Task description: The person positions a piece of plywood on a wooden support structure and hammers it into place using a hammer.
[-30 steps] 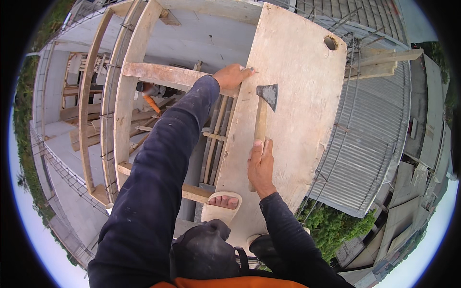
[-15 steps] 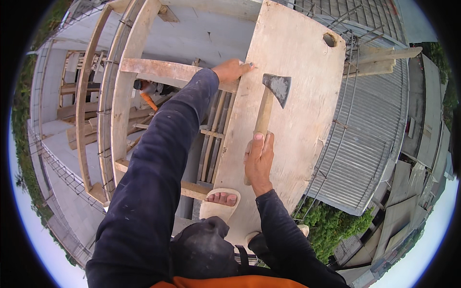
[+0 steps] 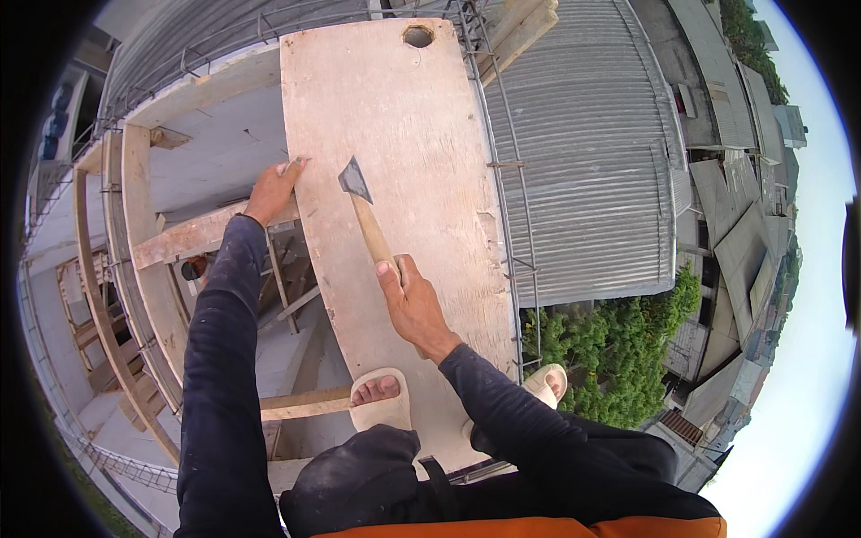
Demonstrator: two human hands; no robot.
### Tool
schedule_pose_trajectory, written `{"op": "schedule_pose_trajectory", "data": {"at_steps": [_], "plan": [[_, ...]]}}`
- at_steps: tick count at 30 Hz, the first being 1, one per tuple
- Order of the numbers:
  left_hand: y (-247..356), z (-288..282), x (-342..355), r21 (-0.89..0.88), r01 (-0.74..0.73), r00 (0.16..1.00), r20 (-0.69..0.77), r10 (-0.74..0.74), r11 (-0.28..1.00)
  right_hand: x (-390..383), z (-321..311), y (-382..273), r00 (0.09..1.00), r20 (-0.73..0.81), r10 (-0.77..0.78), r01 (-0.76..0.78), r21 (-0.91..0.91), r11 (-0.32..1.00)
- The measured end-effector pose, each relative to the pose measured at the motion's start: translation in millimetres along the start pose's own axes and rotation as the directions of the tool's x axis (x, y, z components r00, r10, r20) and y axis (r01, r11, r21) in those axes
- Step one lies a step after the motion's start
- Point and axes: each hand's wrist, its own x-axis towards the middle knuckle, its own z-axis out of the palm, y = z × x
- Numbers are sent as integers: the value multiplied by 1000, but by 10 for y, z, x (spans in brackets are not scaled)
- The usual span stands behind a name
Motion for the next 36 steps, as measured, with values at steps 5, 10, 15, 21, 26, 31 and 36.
{"op": "schedule_pose_trajectory", "data": {"at_steps": [5,10,15,21,26,31,36], "plan": [[756,740,-145,570,-211,778,-394,489,794,-170,-630,688,905,-397,156,-81,199,977],[1650,1549,-147,591,-651,698,220,682,476,-190,-809,1247,823,-539,177,-53,238,970],[2130,1995,259,600,-728,613,353,707,331,-228,-879,1242,829,-528,185,-65,238,969],[2214,2147,421,637,-706,646,399,651,310,-365,-745,1175,762,-487,427,-125,536,835],[2215,2204,409,656,-712,625,429,652,250,-486,-924,1140,792,-417,446,-157,566,809],[2204,2163,474,649,-723,607,433,667,237,-424,-1054,1056,827,-415,379,-136,506,852],[2269,2199,465,624,-731,613,423,667,276,-202,-1145,1020,878,-421,228,-109,288,951]]}}
